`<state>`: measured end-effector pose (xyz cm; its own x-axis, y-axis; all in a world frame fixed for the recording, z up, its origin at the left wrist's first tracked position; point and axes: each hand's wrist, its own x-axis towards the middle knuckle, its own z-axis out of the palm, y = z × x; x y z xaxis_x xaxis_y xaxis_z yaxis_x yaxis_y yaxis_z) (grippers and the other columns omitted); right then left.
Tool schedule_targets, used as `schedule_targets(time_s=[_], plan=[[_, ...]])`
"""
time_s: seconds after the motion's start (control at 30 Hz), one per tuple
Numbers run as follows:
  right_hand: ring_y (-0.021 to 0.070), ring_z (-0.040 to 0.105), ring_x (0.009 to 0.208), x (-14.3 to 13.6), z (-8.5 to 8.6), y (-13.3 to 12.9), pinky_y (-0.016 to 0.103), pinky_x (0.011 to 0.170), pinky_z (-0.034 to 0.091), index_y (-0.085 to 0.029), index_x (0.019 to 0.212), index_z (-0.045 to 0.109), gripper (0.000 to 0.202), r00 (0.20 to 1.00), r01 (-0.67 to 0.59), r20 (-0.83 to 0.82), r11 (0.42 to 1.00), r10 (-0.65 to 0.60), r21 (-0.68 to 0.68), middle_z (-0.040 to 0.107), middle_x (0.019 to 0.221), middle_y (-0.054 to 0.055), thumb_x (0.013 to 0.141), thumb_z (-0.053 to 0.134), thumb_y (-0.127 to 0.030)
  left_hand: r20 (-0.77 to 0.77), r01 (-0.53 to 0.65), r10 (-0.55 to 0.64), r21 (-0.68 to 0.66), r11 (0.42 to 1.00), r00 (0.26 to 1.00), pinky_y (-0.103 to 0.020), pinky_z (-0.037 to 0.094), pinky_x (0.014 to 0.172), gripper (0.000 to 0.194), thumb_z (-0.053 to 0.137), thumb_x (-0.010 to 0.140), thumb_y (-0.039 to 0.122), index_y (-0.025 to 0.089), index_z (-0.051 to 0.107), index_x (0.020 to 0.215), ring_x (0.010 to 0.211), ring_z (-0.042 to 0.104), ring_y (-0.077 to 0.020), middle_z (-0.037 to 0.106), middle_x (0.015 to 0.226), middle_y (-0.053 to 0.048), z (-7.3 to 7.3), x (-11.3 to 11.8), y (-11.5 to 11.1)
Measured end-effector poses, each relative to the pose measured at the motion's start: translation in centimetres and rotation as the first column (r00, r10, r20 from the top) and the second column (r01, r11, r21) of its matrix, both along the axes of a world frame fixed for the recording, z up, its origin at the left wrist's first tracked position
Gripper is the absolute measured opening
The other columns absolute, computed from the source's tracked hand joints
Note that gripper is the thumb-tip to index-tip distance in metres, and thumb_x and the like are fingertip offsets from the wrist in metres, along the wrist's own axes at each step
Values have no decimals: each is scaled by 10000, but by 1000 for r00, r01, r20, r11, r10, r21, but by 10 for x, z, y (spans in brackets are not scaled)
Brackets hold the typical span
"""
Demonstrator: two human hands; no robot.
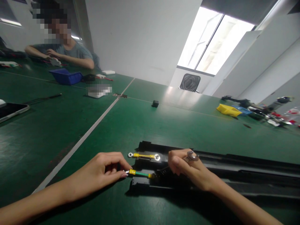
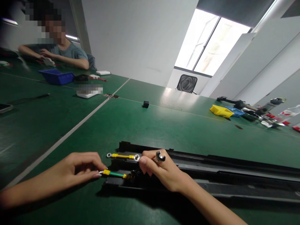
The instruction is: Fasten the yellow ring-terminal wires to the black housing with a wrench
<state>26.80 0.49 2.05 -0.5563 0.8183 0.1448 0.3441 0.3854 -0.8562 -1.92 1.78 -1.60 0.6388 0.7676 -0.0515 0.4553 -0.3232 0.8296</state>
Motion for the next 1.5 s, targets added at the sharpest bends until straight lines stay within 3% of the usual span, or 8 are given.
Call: schedule_targets(time_s=[1.5], plan=[[92,400,510,1,-1,-2,224,497,317,-155,599,502,521,999,30,-33,999,-29,29,431,552,-23,980,372,-487,4,-3,3,-2,1000,1000,-197,360,546,136,570,901,248,215,700,922,622,507,-118,617,810,2,-3,-1,-1]])
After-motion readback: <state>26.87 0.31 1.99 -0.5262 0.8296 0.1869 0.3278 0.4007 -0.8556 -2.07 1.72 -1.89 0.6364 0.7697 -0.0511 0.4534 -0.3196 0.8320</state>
